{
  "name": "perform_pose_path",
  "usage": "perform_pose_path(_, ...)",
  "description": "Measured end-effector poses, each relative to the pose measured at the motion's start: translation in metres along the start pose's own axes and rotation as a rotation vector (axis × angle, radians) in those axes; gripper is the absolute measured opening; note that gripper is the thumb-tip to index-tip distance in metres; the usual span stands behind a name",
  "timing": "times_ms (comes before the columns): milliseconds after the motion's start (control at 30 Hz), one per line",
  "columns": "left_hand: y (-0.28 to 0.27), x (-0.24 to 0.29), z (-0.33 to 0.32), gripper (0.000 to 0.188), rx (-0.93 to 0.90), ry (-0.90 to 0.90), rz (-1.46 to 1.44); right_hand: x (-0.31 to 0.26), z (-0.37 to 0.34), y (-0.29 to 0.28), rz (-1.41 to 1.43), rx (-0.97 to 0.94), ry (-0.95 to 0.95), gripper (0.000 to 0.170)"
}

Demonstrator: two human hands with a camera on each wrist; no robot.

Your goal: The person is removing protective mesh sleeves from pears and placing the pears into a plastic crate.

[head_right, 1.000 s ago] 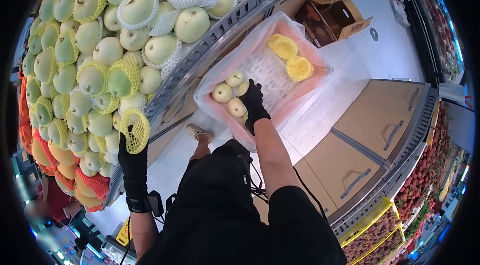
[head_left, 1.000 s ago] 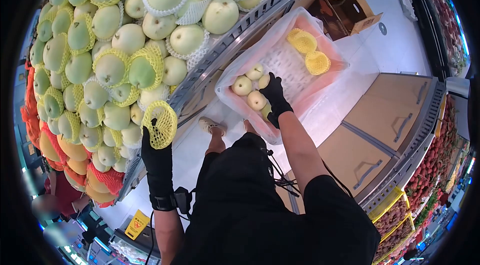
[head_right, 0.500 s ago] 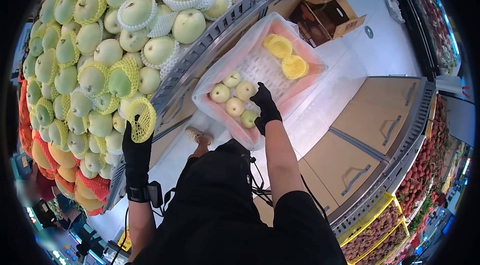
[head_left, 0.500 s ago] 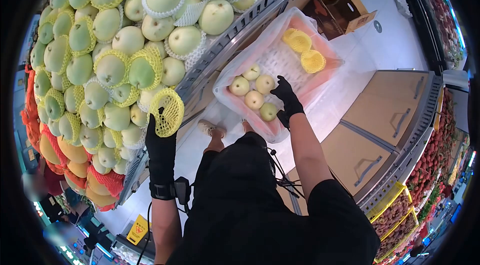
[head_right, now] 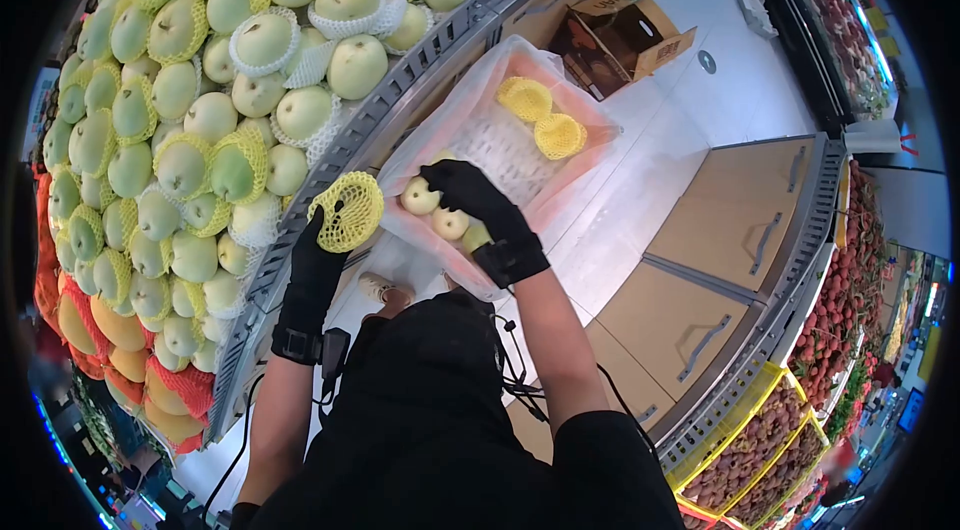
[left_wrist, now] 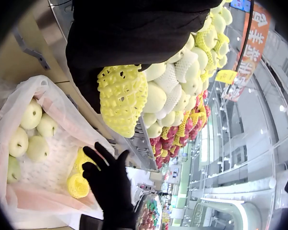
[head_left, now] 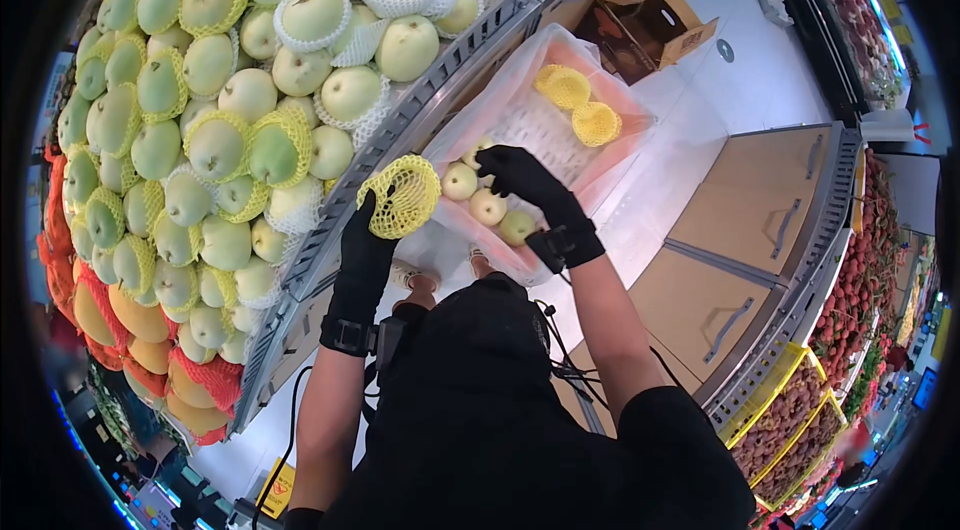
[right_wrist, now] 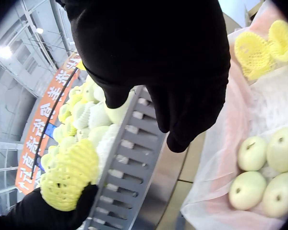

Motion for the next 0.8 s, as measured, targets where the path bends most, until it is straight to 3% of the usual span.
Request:
perform_pose_path(67,0.001,-0.009,0.005,0.042,-0.018,-0.023,0.010,-0.008,-0.007,0.027,0.080,-0.092,-0.057,0.035)
perform_pose_path(133,0.009,-0.013,0.004,0.044,-0.019,-0.104,0.000,-0.017,-0.014,0.055,-0.166,-0.134,-0.062,0.032)
perform_pose_path(200,0.016,-0.014,0.001,0.044,-0.036,-0.162,0.041,0.008,0.004,0.055,-0.509,-0.187,-0.300,0.030)
perform_pose_path(233,0.020,-0.012,-0.002,0.044,-0.055,-0.178,0.086,0.013,0.006,0.052,-0.530,-0.146,-0.323,0.027)
perform_pose_path(333,0.028,0.000,-0.014,0.042,-0.083,-0.166,0.121,0.016,0.001,0.025,-0.129,-0.052,-0.476,0.022)
perform_pose_path(367,0.025,0.003,-0.017,0.042,-0.072,-0.148,0.143,0.017,-0.002,0.012,-0.060,0.113,-0.329,0.019)
perform_pose_path(400,0.020,0.004,-0.020,0.043,-0.061,-0.131,0.163,0.032,0.009,-0.017,-0.129,0.153,-0.260,0.025)
perform_pose_path(433,0.010,0.001,-0.022,0.045,-0.070,-0.079,0.187,0.030,0.010,-0.040,-0.341,0.243,-0.242,0.027)
perform_pose_path(500,-0.005,0.002,-0.025,0.044,-0.056,-0.060,0.144,0.030,0.001,-0.078,-0.175,0.449,-0.228,0.028)
perform_pose_path(633,-0.032,0.002,-0.032,0.043,-0.041,-0.006,0.111,0.035,0.000,-0.168,-0.070,0.644,-0.320,0.023)
perform_pose_path(733,-0.043,0.004,-0.037,0.043,-0.018,0.003,0.033,0.022,-0.004,-0.210,-0.212,0.831,-0.319,0.020)
perform_pose_path(767,-0.046,0.004,-0.039,0.043,-0.016,0.018,0.041,0.017,-0.001,-0.218,-0.384,0.914,-0.429,0.019)
perform_pose_path(800,-0.047,0.003,-0.041,0.043,-0.014,0.032,0.049,0.021,-0.003,-0.230,-0.085,0.975,-0.420,0.021)
Point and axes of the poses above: each hand's wrist, its own z-axis towards the middle knuckle, its own y-axis out of the palm, x = y × z, the point moved 2 cm from there along z, towards the middle knuckle, and after that the axes turned 15 degrees about z, right-handed, at the moved point
